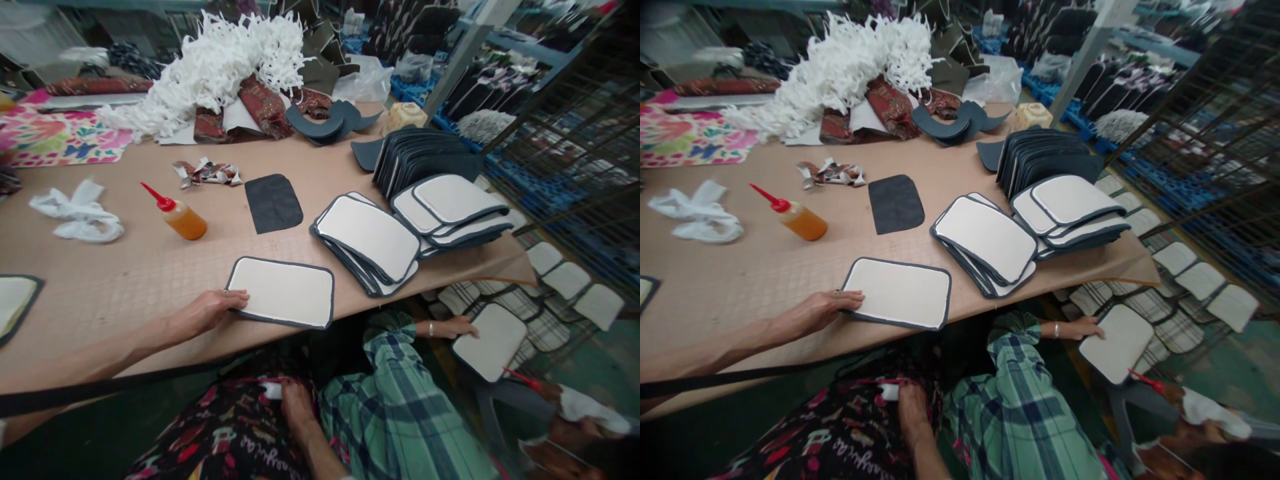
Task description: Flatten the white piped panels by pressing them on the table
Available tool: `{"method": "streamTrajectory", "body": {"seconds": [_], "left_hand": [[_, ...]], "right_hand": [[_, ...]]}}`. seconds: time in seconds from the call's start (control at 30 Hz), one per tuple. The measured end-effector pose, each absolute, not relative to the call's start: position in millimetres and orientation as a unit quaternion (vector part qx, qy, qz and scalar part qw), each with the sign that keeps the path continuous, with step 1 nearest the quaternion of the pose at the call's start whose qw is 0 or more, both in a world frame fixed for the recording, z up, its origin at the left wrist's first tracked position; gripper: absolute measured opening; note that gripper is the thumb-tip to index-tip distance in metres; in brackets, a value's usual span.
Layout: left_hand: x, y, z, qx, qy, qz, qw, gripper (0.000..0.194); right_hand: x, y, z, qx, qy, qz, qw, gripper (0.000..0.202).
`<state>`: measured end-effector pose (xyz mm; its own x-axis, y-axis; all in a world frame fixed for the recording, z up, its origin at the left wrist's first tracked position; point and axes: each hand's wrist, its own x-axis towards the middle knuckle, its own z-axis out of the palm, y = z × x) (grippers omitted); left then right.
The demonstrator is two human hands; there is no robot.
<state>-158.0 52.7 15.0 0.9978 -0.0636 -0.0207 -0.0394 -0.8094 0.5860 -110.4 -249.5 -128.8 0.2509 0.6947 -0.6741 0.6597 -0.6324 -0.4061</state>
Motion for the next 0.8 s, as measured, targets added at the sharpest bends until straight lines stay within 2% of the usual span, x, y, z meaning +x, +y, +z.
{"method": "streamTrajectory", "body": {"seconds": [0.23,0.47,0.8], "left_hand": [[-162,52,14,0.948,-0.012,-0.029,0.316,0.03],[-161,50,14,0.949,-0.005,-0.033,0.313,0.029],[-164,50,10,0.938,0.019,-0.041,0.344,0.031]], "right_hand": [[-98,-258,-111,-0.789,-0.438,0.426,0.071,0.04],[-98,-270,-98,-0.802,-0.416,0.413,0.111,0.048],[-101,-260,-125,-0.82,-0.385,0.41,0.109,0.049]]}}
